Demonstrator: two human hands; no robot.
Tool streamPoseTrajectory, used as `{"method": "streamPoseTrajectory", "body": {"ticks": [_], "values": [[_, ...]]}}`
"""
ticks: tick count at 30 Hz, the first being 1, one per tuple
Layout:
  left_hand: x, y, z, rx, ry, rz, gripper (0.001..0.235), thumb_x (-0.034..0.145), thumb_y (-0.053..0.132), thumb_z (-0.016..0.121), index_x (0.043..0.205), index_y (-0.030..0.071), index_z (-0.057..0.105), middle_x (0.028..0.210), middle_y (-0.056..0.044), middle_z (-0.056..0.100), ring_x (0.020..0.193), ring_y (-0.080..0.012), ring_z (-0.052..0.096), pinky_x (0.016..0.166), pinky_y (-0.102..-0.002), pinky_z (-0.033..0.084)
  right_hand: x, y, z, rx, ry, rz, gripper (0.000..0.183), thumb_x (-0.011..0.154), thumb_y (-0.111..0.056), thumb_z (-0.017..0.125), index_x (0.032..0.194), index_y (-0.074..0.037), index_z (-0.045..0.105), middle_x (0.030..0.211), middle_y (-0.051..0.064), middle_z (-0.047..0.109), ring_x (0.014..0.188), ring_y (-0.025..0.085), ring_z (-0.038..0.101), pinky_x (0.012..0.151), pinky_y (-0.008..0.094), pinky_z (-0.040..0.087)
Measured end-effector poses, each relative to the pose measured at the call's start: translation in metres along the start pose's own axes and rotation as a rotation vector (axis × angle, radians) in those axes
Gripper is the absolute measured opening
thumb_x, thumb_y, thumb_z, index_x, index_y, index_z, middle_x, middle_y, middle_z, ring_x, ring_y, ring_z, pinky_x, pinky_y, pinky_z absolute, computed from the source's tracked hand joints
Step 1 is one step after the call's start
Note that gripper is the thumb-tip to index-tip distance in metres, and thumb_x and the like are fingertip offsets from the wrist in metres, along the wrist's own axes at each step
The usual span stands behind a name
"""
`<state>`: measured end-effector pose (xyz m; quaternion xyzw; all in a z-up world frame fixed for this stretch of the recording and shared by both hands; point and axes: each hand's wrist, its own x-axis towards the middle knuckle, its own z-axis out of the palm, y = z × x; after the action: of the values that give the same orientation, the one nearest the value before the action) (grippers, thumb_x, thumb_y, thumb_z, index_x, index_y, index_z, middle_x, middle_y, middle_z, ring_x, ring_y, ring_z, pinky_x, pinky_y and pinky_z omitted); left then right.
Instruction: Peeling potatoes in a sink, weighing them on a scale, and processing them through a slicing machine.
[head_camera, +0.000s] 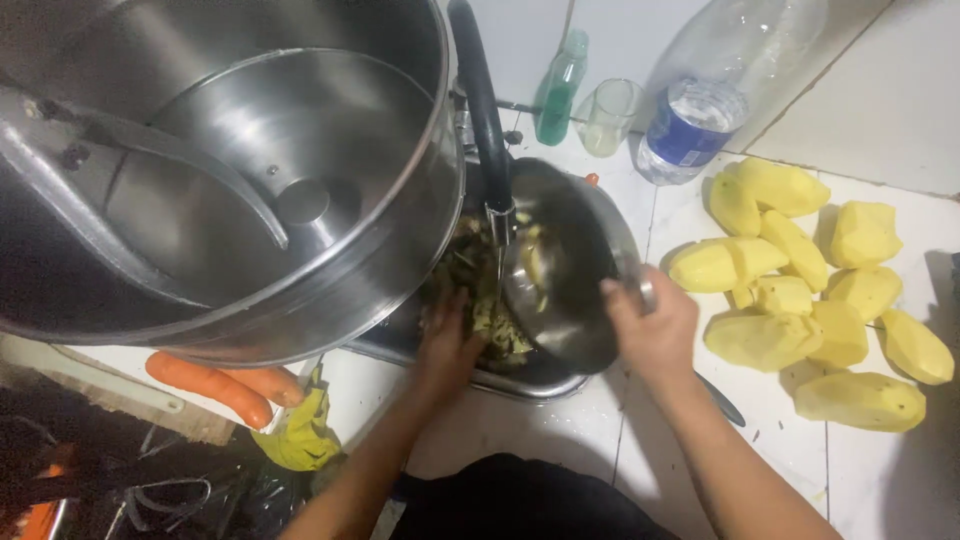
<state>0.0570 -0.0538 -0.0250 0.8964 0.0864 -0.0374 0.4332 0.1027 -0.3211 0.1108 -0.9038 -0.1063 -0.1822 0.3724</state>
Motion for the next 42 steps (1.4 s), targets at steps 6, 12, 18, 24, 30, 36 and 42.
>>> {"method": "streamPoseTrajectory", "body": {"ticks": [6,12,18,24,30,36,42], "values": [[0.050,0.064,0.011,0.531,-0.060,0.226,0.090,0.085,0.053,0.067,0.153,0.008,0.029,0.160,-0.025,0.027,0.147,-0.0419,0.032,0.116,-0.061,0.032,-0.017,0.024,0.026,0.955,0.140,0.586,0.020,0.105,-0.025,0.063,0.101,-0.006,0.066,0.090,0.002,0.063,0.080,0.012,0.057,0.071,0.031,0.048],[0.081,0.050,0.108,0.438,0.041,0.471,0.078,0.104,0.051,0.051,0.161,0.005,0.024,0.164,-0.024,0.026,0.153,-0.0422,0.027,0.123,-0.063,0.022,-0.021,0.013,0.048,1.196,0.060,0.693,0.030,0.105,-0.031,0.054,0.101,-0.003,0.065,0.091,0.008,0.067,0.080,0.017,0.064,0.077,0.034,0.055],[0.062,0.036,0.068,0.011,-0.640,0.823,0.064,0.111,0.039,0.039,0.162,0.004,0.022,0.173,-0.025,0.011,0.161,-0.0405,0.008,0.129,-0.060,0.008,-0.008,0.030,0.025,1.096,0.137,0.617,0.032,0.107,-0.032,0.057,0.096,-0.002,0.061,0.077,0.005,0.060,0.065,0.017,0.053,0.060,0.032,0.045],[0.074,0.013,-0.001,1.000,-0.309,0.437,0.079,0.099,0.047,0.050,0.162,0.008,0.023,0.172,-0.016,0.006,0.156,-0.0350,0.004,0.122,-0.066,0.006,-0.005,-0.004,0.003,0.503,0.124,0.321,0.029,0.102,-0.027,0.064,0.093,0.001,0.066,0.073,-0.003,0.055,0.071,0.007,0.045,0.062,0.025,0.038],[0.070,0.069,0.041,0.558,0.002,0.534,0.077,0.096,0.055,0.058,0.153,0.011,0.033,0.165,-0.017,0.028,0.150,-0.0375,0.022,0.124,-0.060,0.017,-0.005,-0.009,0.017,0.550,0.029,0.249,0.033,0.106,-0.026,0.066,0.091,0.003,0.063,0.075,-0.002,0.052,0.069,0.008,0.044,0.061,0.025,0.037],[0.086,0.036,0.028,0.572,0.079,0.897,0.075,0.095,0.052,0.068,0.151,0.010,0.042,0.169,-0.014,0.030,0.158,-0.0313,0.018,0.123,-0.058,0.016,0.008,-0.017,-0.002,0.895,0.043,0.415,0.025,0.104,-0.023,0.061,0.102,0.000,0.071,0.081,-0.003,0.065,0.069,0.006,0.053,0.062,0.022,0.043],[0.068,0.023,0.013,0.707,-0.080,0.718,0.092,0.092,0.056,0.067,0.156,0.000,0.033,0.169,-0.018,0.020,0.157,-0.0303,0.010,0.125,-0.054,-0.001,0.003,0.014,0.007,0.725,0.176,0.446,0.026,0.107,-0.021,0.061,0.097,0.003,0.068,0.079,-0.001,0.061,0.069,0.006,0.049,0.062,0.024,0.041]]}}
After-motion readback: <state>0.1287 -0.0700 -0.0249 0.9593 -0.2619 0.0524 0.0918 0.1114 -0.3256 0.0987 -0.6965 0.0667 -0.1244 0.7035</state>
